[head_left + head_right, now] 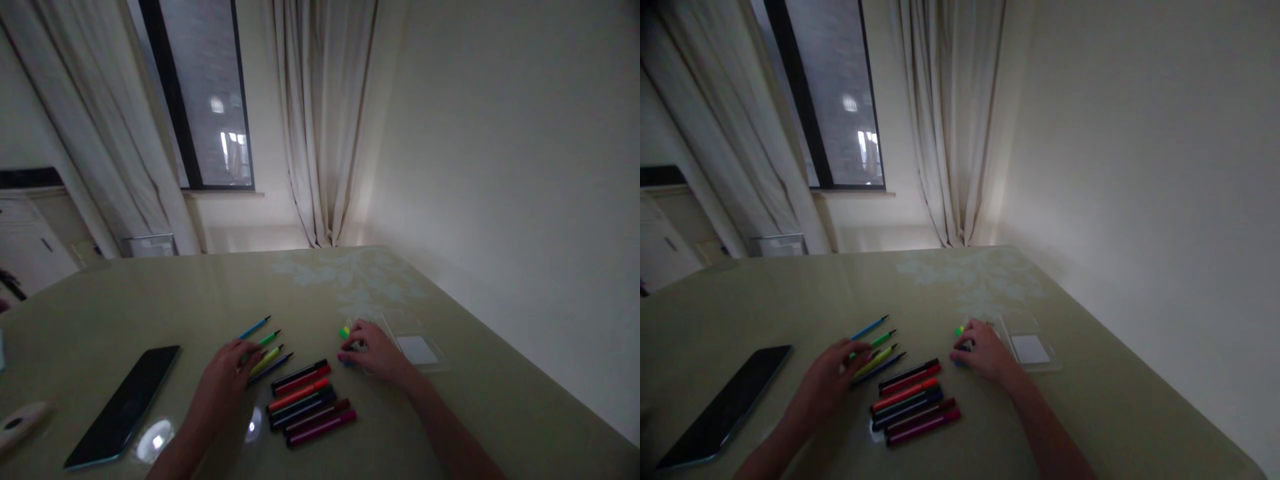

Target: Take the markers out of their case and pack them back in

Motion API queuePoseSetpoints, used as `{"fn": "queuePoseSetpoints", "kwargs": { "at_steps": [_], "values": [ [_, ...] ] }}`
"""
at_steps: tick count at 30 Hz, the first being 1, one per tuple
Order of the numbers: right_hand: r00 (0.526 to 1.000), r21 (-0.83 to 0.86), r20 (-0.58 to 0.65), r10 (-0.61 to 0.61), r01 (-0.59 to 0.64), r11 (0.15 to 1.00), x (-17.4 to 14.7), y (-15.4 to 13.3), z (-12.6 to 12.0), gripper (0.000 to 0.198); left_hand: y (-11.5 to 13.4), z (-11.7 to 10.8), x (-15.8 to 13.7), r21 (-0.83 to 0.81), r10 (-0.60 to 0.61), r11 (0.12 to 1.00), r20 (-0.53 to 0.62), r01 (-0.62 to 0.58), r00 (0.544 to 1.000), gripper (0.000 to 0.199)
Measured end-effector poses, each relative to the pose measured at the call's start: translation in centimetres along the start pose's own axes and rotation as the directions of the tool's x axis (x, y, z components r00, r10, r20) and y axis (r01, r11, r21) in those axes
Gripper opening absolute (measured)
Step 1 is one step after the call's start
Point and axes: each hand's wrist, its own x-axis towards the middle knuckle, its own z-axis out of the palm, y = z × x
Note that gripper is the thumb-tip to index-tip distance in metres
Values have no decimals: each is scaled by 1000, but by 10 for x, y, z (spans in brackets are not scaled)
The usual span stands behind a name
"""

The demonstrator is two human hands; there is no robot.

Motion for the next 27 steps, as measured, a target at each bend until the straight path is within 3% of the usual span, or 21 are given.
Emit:
{"fn": "queuePoseSetpoints", "kwargs": {
  "at_steps": [3, 7, 13, 16, 23, 27],
  "values": [
    [999, -60, 44, -16, 19, 998, -2, -2, 8, 6, -12, -12, 2, 44, -104, 994, 54, 101, 993, 31],
    [998, -138, 55, -20, 27, 990, -4, -6, 14, 6, -13, -11, 1, 37, -103, 994, 184, 98, 977, 25],
    [994, -167, 111, 22, -3, 986, -3, -10, 14, 5, -17, -2, -1, 125, -139, 984, 92, 127, 986, 31],
    [997, -105, 66, 30, -23, 994, -1, -13, 13, 4, -22, -1, -1, 126, -149, 982, 70, 139, 986, 34],
    [999, 218, -10, 33, -30, 976, 1, -23, 11, 14, -25, 2, 2, 82, -210, 976, 92, 202, 973, 41],
    [999, 269, -50, 8, 6, 963, 2, -21, 15, 18, -21, 3, 4, 112, -241, 967, 99, 230, 965, 43]
  ]
}}
